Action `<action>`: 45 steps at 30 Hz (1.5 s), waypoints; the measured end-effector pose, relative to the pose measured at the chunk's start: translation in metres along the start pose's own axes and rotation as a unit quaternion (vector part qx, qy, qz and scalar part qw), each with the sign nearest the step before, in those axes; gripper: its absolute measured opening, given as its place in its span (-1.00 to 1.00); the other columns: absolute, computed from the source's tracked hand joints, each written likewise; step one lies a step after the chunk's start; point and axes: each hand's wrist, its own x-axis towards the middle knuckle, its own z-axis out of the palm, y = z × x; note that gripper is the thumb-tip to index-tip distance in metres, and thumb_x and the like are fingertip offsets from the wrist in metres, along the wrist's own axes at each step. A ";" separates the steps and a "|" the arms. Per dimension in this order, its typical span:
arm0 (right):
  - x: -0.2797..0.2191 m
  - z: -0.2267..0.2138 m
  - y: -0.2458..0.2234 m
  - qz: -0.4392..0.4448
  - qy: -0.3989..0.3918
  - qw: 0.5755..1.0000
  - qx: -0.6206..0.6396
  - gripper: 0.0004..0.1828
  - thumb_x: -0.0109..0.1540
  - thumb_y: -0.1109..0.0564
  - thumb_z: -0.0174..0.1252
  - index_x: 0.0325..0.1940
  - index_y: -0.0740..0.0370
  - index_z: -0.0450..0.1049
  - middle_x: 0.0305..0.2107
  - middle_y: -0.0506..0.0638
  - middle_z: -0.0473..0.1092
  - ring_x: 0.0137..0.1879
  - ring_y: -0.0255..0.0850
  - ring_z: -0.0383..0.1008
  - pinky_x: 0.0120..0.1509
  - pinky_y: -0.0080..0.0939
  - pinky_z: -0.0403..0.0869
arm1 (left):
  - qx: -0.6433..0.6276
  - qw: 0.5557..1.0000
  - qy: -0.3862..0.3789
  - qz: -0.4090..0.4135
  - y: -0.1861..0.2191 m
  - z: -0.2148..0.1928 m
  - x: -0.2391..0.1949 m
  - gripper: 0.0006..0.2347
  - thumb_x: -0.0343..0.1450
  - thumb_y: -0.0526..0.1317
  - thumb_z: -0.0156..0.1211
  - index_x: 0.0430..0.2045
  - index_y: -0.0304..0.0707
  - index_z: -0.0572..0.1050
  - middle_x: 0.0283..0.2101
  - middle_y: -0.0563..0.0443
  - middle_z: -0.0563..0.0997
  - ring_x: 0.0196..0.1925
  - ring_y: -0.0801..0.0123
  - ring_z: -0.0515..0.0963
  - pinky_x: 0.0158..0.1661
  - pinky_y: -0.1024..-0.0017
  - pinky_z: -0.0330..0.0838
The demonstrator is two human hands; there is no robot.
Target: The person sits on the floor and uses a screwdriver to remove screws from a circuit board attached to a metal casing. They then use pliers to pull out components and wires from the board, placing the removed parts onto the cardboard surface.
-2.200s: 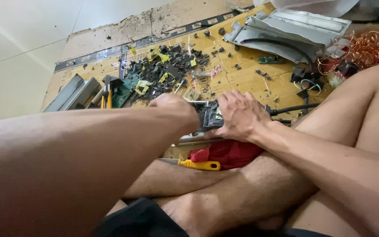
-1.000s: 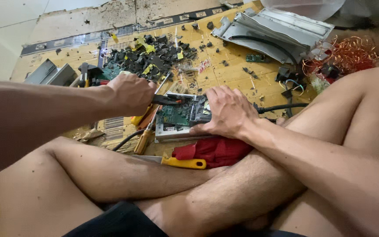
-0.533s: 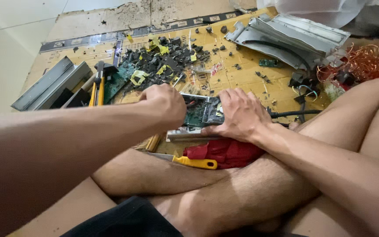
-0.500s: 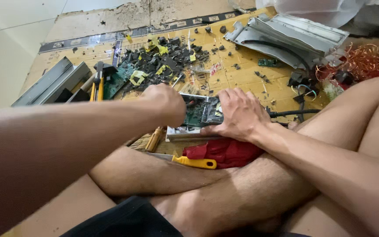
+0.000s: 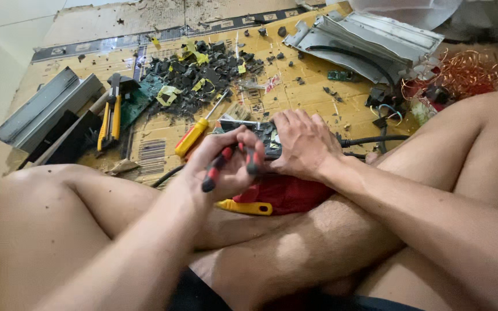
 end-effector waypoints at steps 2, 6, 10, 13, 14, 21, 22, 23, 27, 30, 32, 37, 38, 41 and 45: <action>0.006 0.016 0.009 -0.005 0.011 1.000 -0.019 -0.01 -0.11 -0.56 0.38 0.15 0.08 0.35 -0.13 0.01 0.42 0.09 -0.05 0.44 0.05 0.02 0.42 | -0.030 0.998 -0.019 0.054 -0.010 0.006 0.009 -0.85 0.48 -0.29 0.16 -0.50 -0.29 0.39 -0.55 0.22 0.41 -0.38 0.43 0.60 -0.02 0.26 0.59; 0.003 0.020 0.009 -0.004 0.022 0.999 -0.038 0.06 -0.18 -0.63 0.40 0.11 0.10 0.36 -0.14 0.03 0.42 0.07 -0.05 0.45 0.03 0.02 0.43 | -0.059 0.992 0.005 0.115 -0.010 0.005 0.021 -0.80 0.42 -0.46 0.21 -0.60 -0.41 0.32 -0.59 0.12 0.36 -0.40 0.25 0.64 -0.13 0.22 0.66; -0.001 -0.005 -0.003 -0.002 -0.027 0.999 -0.020 -0.03 -0.13 -0.44 0.43 0.18 0.07 0.31 -0.11 0.01 0.38 0.12 -0.04 0.42 0.05 0.05 0.43 | -0.076 0.991 0.010 0.111 -0.009 0.003 0.016 -0.84 0.39 -0.49 0.21 -0.57 -0.38 0.37 -0.58 0.10 0.42 -0.39 0.27 0.65 -0.08 0.19 0.64; -0.001 -0.005 -0.005 -0.032 -0.043 0.998 -0.033 -0.15 -0.07 -0.28 0.39 0.18 0.10 0.31 -0.15 0.02 0.35 0.06 -0.05 0.41 0.02 0.00 0.44 | -0.030 0.989 0.012 0.147 -0.023 0.004 0.003 -0.85 0.39 -0.45 0.20 -0.54 -0.29 0.36 -0.55 0.13 0.44 -0.39 0.34 0.66 -0.08 0.17 0.65; -0.001 -0.003 -0.003 -0.033 -0.043 0.998 -0.018 -0.31 -0.01 -0.09 0.24 0.18 0.12 0.32 -0.12 0.02 0.36 0.10 -0.03 0.41 0.04 0.02 0.44 | 0.033 0.992 0.028 0.123 -0.038 0.014 -0.014 -0.90 0.44 -0.32 0.16 -0.45 -0.31 0.39 -0.47 0.04 0.51 -0.31 0.26 0.68 -0.05 0.06 0.62; -0.005 -0.032 -0.023 -0.009 -0.061 0.998 -0.007 -0.06 -0.01 -0.42 0.32 0.26 0.17 0.31 -0.01 0.20 0.41 0.17 0.03 0.43 0.17 0.11 0.45 | 0.402 0.862 0.229 0.207 -0.041 0.022 -0.045 -0.69 0.23 -0.57 0.03 -0.18 -0.47 0.22 -0.34 -0.21 0.49 -0.40 0.08 0.63 -0.28 0.14 0.65; -0.004 -0.030 -0.022 -0.009 -0.060 0.998 -0.007 -0.06 -0.01 -0.42 0.32 0.26 0.17 0.31 -0.01 0.20 0.41 0.17 0.03 0.43 0.17 0.11 0.45 | 0.403 0.861 0.229 0.208 -0.039 0.022 -0.050 -0.69 0.23 -0.57 0.03 -0.18 -0.47 0.22 -0.34 -0.21 0.49 -0.40 0.08 0.63 -0.28 0.14 0.65; -0.004 -0.027 -0.019 -0.016 -0.054 0.998 -0.006 -0.04 -0.01 -0.48 0.31 0.24 0.16 0.32 -0.03 0.17 0.41 0.17 0.03 0.44 0.15 0.10 0.46 | 0.564 0.722 0.334 0.222 -0.039 0.022 -0.054 -0.82 0.19 -0.43 0.08 -0.37 -0.37 0.44 -0.50 -0.15 0.55 -0.44 0.08 0.67 -0.31 0.09 0.65; -0.003 -0.020 -0.014 -0.025 -0.057 0.998 -0.010 0.02 0.00 -0.61 0.28 0.24 0.14 0.30 -0.04 0.12 0.40 0.17 0.03 0.45 0.15 0.09 0.46 | 0.829 0.316 0.421 0.191 -0.048 0.051 -0.093 -0.52 0.23 0.15 0.08 -0.26 -0.26 0.67 -0.15 -0.25 0.68 0.12 -0.10 0.60 0.15 -0.04 0.41; -0.004 -0.026 -0.020 -0.018 -0.063 0.997 -0.030 0.02 0.01 -0.58 0.33 0.25 0.14 0.29 -0.03 0.15 0.40 0.19 0.03 0.45 0.17 0.10 0.46 | 0.883 0.171 0.392 0.195 -0.029 0.029 -0.083 -0.52 0.32 0.16 0.02 -0.28 -0.30 0.63 -0.24 -0.29 0.67 -0.01 -0.16 0.66 0.02 0.02 0.53; -0.001 -0.013 -0.011 -0.016 -0.056 0.998 -0.027 0.04 -0.01 -0.63 0.30 0.24 0.12 0.29 -0.05 0.10 0.40 0.17 0.00 0.45 0.14 0.07 0.46 | 0.890 0.130 0.395 0.186 -0.034 0.029 -0.083 -0.60 0.32 0.01 -0.05 -0.33 -0.32 0.64 -0.31 -0.25 0.68 -0.11 -0.12 0.69 -0.12 0.00 0.57; -0.002 -0.013 -0.009 -0.019 -0.048 0.998 -0.023 0.04 -0.07 -0.70 0.26 0.19 0.04 0.30 -0.07 -0.01 0.38 0.16 -0.06 0.45 0.09 0.04 0.46 | 0.914 -0.026 0.383 0.135 -0.031 0.015 -0.067 -0.68 0.33 -0.12 -0.07 -0.32 -0.36 0.61 -0.38 -0.20 0.69 -0.26 -0.02 0.73 -0.37 -0.01 0.62; -0.002 -0.017 -0.012 -0.016 -0.053 0.998 -0.021 0.01 -0.04 -0.65 0.29 0.20 0.06 0.31 -0.07 0.03 0.40 0.14 -0.05 0.45 0.09 0.03 0.46 | 0.909 -0.030 0.397 0.126 -0.035 0.014 -0.063 -0.67 0.35 -0.15 -0.10 -0.29 -0.39 0.60 -0.39 -0.23 0.68 -0.27 -0.04 0.73 -0.34 -0.05 0.61; 0.000 -0.014 -0.010 -0.010 -0.054 0.998 -0.019 0.01 -0.03 -0.64 0.30 0.21 0.07 0.32 -0.08 0.04 0.40 0.13 -0.05 0.45 0.08 0.02 0.44 | 0.887 0.011 0.443 0.128 -0.048 0.026 -0.047 -0.66 0.39 -0.17 -0.16 -0.27 -0.35 0.62 -0.36 -0.16 0.68 -0.23 -0.04 0.72 -0.29 -0.11 0.59; -0.003 -0.012 -0.010 -0.004 -0.045 0.999 -0.010 0.07 -0.08 -0.71 0.28 0.18 0.08 0.32 -0.08 0.03 0.39 0.15 -0.03 0.45 0.08 0.03 0.42 | 0.882 0.054 0.457 0.100 -0.044 0.026 -0.034 -0.62 0.38 -0.11 -0.15 -0.21 -0.30 0.64 -0.28 -0.08 0.70 -0.11 0.05 0.70 -0.22 -0.17 0.52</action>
